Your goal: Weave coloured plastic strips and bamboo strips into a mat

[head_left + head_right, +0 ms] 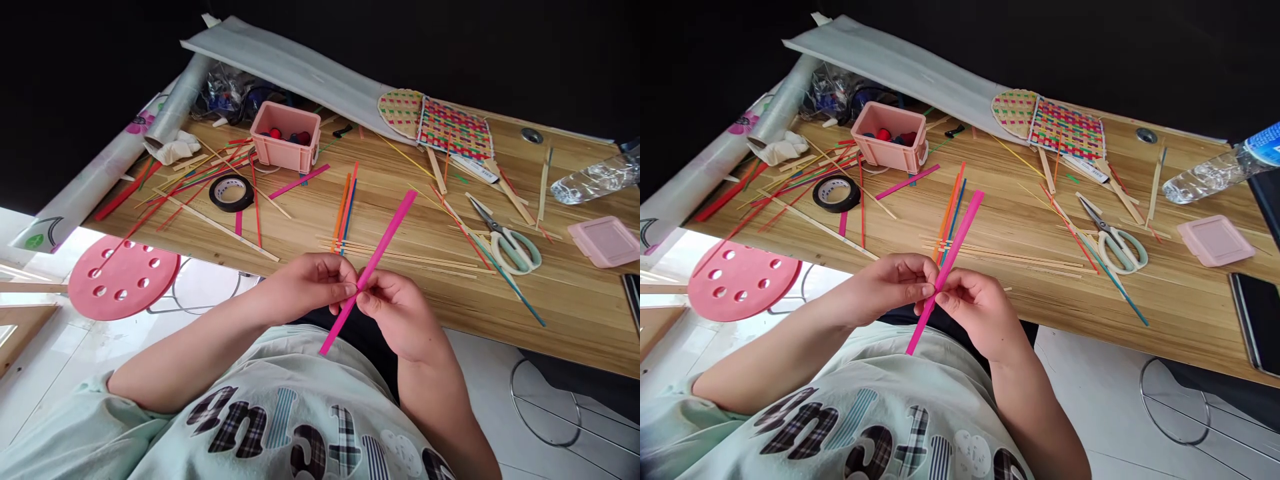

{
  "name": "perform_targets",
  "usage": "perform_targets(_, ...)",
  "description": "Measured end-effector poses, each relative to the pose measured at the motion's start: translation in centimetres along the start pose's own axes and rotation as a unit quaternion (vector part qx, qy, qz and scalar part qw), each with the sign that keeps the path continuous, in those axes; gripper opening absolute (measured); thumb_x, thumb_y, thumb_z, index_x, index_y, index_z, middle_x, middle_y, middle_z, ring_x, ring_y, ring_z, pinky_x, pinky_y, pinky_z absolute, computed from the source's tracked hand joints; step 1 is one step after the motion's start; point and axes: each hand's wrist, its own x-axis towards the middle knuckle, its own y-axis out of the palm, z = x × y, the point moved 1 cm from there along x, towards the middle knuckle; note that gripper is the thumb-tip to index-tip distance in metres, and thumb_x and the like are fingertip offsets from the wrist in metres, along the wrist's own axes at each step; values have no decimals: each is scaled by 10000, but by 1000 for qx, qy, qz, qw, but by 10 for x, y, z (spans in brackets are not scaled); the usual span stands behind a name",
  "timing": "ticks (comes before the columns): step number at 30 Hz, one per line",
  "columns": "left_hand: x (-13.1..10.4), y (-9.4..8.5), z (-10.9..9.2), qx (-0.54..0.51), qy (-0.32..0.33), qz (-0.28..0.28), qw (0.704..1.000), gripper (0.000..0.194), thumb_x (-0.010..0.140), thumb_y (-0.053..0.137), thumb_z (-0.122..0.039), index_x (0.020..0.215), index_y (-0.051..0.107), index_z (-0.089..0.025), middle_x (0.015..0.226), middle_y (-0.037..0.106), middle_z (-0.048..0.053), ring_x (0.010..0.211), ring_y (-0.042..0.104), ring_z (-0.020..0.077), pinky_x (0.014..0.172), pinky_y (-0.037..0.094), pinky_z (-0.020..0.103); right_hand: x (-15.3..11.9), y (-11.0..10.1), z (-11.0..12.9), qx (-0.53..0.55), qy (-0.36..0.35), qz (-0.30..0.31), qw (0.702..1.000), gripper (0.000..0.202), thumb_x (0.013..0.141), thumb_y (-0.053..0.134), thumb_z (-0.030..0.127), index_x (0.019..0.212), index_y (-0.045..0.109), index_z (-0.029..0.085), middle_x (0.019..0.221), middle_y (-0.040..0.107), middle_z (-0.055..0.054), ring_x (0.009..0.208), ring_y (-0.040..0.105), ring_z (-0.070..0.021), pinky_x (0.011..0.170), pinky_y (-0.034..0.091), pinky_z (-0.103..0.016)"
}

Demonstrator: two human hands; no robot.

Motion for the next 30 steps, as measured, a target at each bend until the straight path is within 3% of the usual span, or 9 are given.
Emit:
perform_targets(5,-3,2,-3,20,4,36,999,306,855,685,-405,806,565,-128,716,585,-15,620,533,66,592,444,190,3,0,-4,79,44,8,996,211,686,831,364,711,687,211,578,514,52,482,336,-53,497,325,-233)
perform_targets(12,-2,1,1,35,0,38,999,331,856,673,-440,804,553,-136,652,513,-38,566,425,60,530,346,188,5,6,-12,114,59,10,992,276,677,822,409,690,661,185,530,414,70,458,238,-39,448,167,-227)
perform_targets(15,-1,0,6,27,2,10,1000,296,867,646,-419,814,548,-145,667,524,-29,582,449,75,544,357,200,4,8,-16,95,43,-23,994,255,714,795,413,734,664,195,576,451,56,475,271,-48,454,195,-229)
perform_targets(18,-1,1,8,50,25,-46,997,243,853,644,-375,821,536,-160,698,545,-19,620,499,95,584,403,218,-1,7,-18,2,-21,-104,994,178,801,728,381,778,658,220,645,521,36,552,403,-78,518,323,-230)
perform_targets(23,-5,6,1,245,105,-129,955,107,855,628,-261,831,595,-162,804,582,10,727,554,110,640,457,208,-9,6,-15,-207,-84,-193,955,157,872,644,369,804,634,228,750,584,5,712,521,-134,664,432,-268)
perform_targets(27,-5,6,-2,309,136,-130,932,128,845,658,-262,792,602,-160,791,586,14,731,559,114,646,462,205,-12,6,-9,-259,-92,-188,943,145,887,627,345,801,623,229,766,589,7,723,520,-130,671,425,-261)
perform_targets(30,0,1,4,228,79,-92,966,244,849,661,-378,794,587,-152,747,581,11,683,549,120,631,449,233,-12,6,-7,-246,-79,-152,954,153,907,597,347,813,612,228,793,598,5,763,539,-133,710,435,-265)
